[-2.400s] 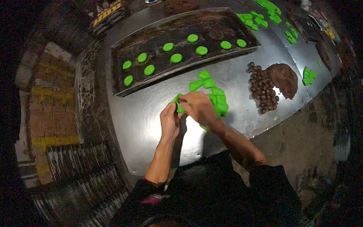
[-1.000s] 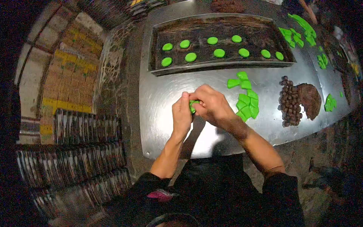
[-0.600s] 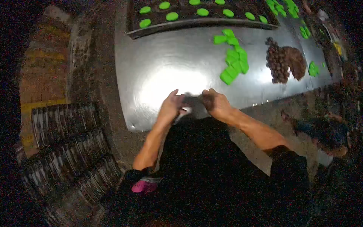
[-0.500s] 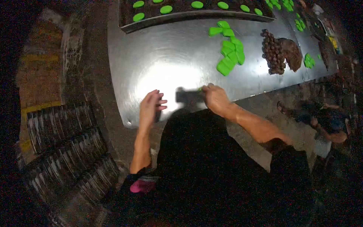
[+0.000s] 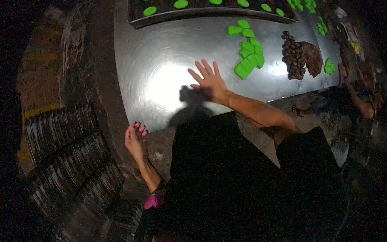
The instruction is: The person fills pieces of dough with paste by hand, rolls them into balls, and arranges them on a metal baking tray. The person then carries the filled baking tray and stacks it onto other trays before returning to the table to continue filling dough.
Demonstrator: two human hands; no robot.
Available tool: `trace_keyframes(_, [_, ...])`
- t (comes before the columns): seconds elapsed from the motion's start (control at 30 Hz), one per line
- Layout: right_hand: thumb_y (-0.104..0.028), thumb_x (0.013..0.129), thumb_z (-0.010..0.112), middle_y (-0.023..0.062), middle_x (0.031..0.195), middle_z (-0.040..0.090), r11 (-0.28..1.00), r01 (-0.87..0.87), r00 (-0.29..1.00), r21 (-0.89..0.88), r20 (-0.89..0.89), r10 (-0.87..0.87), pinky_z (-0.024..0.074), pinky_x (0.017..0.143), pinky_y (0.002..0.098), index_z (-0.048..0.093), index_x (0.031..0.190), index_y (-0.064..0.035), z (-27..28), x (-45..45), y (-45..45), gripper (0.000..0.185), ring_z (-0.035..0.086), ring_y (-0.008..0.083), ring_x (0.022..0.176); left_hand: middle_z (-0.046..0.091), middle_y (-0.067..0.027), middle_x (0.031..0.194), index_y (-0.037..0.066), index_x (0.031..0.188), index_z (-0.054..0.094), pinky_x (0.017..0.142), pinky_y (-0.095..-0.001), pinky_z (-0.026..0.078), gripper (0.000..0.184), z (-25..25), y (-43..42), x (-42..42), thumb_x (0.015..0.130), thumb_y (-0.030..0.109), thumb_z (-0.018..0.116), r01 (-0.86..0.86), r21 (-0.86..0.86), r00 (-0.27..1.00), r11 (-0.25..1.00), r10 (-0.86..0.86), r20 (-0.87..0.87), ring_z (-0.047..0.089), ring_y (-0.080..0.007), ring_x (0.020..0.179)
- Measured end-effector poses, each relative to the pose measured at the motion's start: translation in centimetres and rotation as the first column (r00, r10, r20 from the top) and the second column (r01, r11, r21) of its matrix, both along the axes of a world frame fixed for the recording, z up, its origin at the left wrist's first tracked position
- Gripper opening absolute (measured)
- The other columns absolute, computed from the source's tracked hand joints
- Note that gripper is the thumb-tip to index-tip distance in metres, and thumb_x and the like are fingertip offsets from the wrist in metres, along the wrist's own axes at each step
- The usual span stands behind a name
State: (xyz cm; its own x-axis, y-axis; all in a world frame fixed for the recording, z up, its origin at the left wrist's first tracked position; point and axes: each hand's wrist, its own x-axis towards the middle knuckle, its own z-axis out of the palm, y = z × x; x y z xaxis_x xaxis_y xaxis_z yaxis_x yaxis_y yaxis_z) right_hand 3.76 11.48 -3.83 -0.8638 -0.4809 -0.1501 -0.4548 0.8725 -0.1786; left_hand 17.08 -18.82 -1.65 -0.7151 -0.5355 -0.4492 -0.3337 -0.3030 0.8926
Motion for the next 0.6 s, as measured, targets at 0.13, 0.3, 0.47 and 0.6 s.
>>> trace_keyframes(0.13, [-0.053,0.090,0.043,0.0151,0.151,0.019,0.993,-0.109,0.964,0.035,-0.241,0.114,0.0066,0.110,0.0605,0.029,0.144,-0.0202,-0.5,0.2,0.9,0.065,0.011,0.0325,0.141,0.063,-0.0133,0.104,-0.005,0.117,0.053,0.073,-0.0299,0.054,0.030,0.8,2.0,-3.8,0.096,0.016,0.049,0.160,0.000,0.987,0.987,-0.160,-0.002,0.064,-0.0183,0.086])
trace_keyframes(0.3, [-0.037,0.086,0.056,0.0180,0.147,0.024,0.970,-0.115,0.959,-0.212,-0.279,0.052,0.0138,0.111,0.0560,0.040,0.137,-0.0134,-1.4,1.0,1.9,0.058,0.021,0.0369,0.137,0.064,-0.0099,0.095,-0.006,0.115,0.056,0.072,-0.0243,0.049,0.030,3.2,12.3,-16.0,0.093,0.014,0.053,0.477,-0.061,0.864,0.877,-0.480,-0.148,0.060,-0.0134,0.083])
trace_keyframes(0.47, [-0.029,0.086,0.057,0.0226,0.134,0.040,0.948,0.058,0.950,-0.313,0.309,0.044,0.0349,0.100,0.0530,0.046,0.125,-0.0027,-1.8,4.6,6.7,0.048,0.040,0.0388,0.122,0.061,-0.0210,0.108,-0.002,0.104,0.061,0.089,-0.0410,0.044,0.024,-0.4,26.9,-29.1,0.084,0.010,0.055,0.449,-0.779,0.432,0.439,-0.869,-0.241,0.056,-0.0382,0.101])
trace_keyframes(0.6, [-0.027,0.088,0.056,0.0186,0.124,0.050,0.987,-0.093,0.866,-0.134,0.479,0.147,0.0435,0.093,0.0455,0.045,0.125,-0.0029,2.5,1.8,11.1,0.046,0.052,0.0328,0.109,0.061,-0.0212,0.102,0.000,0.106,0.058,0.085,-0.0464,0.043,0.026,-3.1,34.7,-34.5,0.083,0.008,0.049,0.436,-0.898,0.260,0.057,-0.963,0.065,0.056,-0.0382,0.098])
